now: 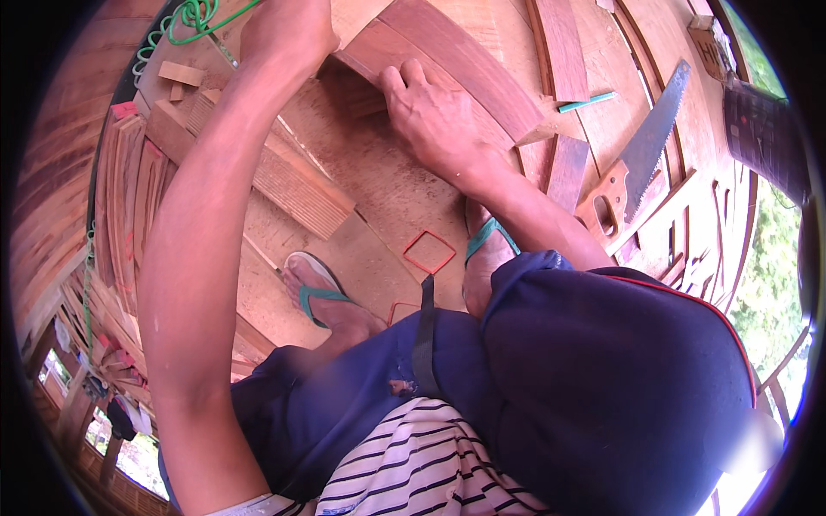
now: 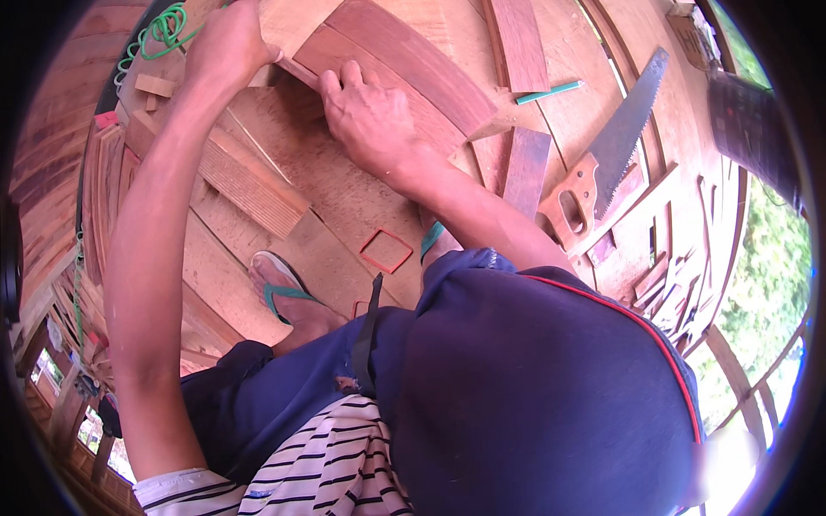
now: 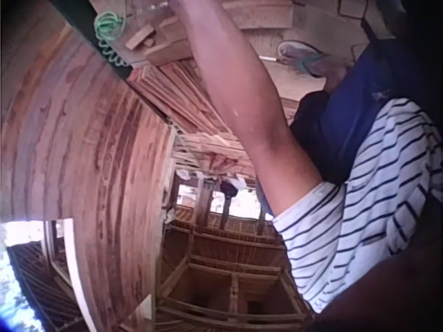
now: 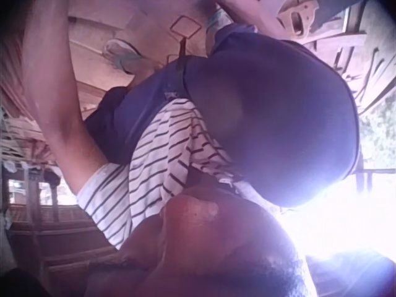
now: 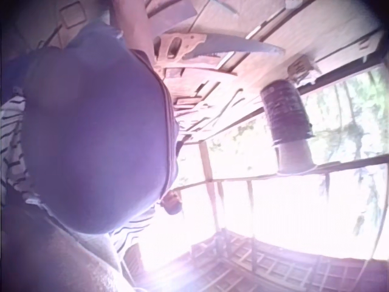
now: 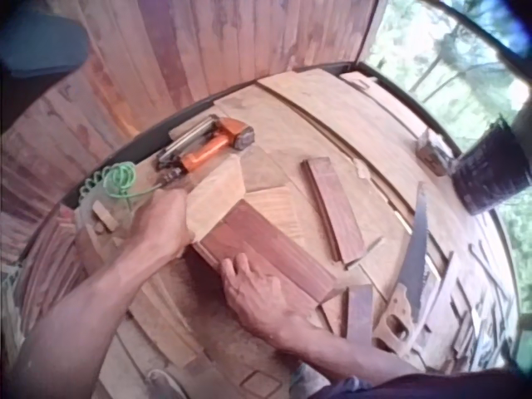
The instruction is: The person sits on a wooden floor and arranges several small wooden planks. They use a metal ruler and a pencil to measure and mark lines on the planks. The person repeatedly repositions the planks and ruler to mark multiple pieces.
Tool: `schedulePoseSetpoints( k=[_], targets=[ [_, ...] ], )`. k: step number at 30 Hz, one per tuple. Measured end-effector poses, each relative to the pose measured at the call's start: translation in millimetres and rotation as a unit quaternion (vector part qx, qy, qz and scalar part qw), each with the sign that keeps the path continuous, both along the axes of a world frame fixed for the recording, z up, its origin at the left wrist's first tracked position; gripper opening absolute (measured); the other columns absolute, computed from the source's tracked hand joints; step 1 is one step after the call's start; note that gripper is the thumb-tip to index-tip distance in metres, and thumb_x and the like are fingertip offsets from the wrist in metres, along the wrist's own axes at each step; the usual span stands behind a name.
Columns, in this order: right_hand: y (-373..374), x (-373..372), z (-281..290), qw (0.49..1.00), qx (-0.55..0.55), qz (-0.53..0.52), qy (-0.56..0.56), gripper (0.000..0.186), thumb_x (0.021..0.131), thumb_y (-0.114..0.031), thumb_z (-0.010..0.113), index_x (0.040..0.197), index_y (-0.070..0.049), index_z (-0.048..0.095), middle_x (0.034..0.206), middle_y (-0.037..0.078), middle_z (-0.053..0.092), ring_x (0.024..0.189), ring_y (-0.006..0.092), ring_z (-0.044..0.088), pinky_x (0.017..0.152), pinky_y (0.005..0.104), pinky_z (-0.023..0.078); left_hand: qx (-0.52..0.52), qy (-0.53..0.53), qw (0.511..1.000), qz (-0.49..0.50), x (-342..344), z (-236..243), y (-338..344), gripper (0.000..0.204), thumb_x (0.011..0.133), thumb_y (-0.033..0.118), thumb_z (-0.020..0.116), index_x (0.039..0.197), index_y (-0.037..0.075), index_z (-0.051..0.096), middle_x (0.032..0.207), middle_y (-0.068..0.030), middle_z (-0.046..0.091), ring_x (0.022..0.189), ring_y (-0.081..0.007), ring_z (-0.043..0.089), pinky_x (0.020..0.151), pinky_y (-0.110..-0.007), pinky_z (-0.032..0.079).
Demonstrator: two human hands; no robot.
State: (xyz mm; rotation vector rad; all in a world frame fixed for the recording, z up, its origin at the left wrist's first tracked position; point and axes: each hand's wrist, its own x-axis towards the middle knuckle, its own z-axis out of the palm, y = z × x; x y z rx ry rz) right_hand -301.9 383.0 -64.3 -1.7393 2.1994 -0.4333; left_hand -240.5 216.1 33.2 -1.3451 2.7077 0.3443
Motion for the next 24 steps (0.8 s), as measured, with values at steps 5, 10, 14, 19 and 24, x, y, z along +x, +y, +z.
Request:
schedulePoseSetpoints(
  k=[5,10,14,19,24],
  targets=[
    [-0.8,1.4,-2.1,1.000,-0.006,-0.007,0.000,0.018,0.093,-0.012,0.060,0.106,-0.001,0.055,0.105,0.018,0.059,0.100,0.0339,0.069,0.071,0.0430,0.061,-0.014,0.016,1.000,0.003,-0.2,-2.2,4.9,0.042,0.074,0.005,0.084,0.113,0.002,0.069,0.099,-0.0242,0.074,0.098,-0.0411,0.073,0.083,-0.048,0.060],
    [-1.1,1.9,-4.7,1.000,-0.026,0.000,0.008,0.018,0.092,-0.012,0.061,0.106,-0.001,0.055,0.104,0.018,0.059,0.098,0.0335,0.070,0.070,0.0426,0.061,-0.088,-0.029,0.996,0.004,-0.1,-9.2,7.6,0.054,0.074,0.011,0.088,0.121,0.004,0.062,0.100,-0.0237,0.074,0.099,-0.0417,0.072,0.084,-0.049,0.059],
    [-0.2,0.5,-5.4,1.000,-0.024,-0.006,-0.001,0.019,0.091,-0.011,0.061,0.107,-0.002,0.055,0.104,0.018,0.059,0.098,0.0340,0.070,0.070,0.0441,0.061,-0.080,-0.030,0.996,-0.017,-1.2,-6.7,5.8,0.054,0.076,0.010,0.087,0.121,0.004,0.059,0.099,-0.0241,0.073,0.098,-0.0423,0.072,0.084,-0.049,0.059],
    [-1.3,2.1,-6.6,1.000,-0.020,-0.020,-0.002,0.023,0.090,-0.010,0.062,0.110,-0.003,0.053,0.104,0.018,0.059,0.102,0.0352,0.069,0.069,0.0468,0.060,-0.071,-0.059,0.996,0.006,-4.0,-9.3,0.3,0.051,0.077,0.010,0.086,0.120,0.003,0.060,0.099,-0.0249,0.073,0.099,-0.0428,0.072,0.085,-0.050,0.059],
    [4.1,-5.2,4.5,1.000,-0.007,-0.014,-0.006,0.033,0.092,-0.026,0.068,0.111,-0.001,0.058,0.110,0.019,0.060,0.103,0.0341,0.068,0.073,0.0442,0.060,-0.062,-0.061,0.996,-0.002,-9.2,-10.3,0.3,0.050,0.076,0.009,0.087,0.118,0.003,0.060,0.102,-0.0257,0.073,0.101,-0.0435,0.071,0.085,-0.050,0.059]
  ],
)
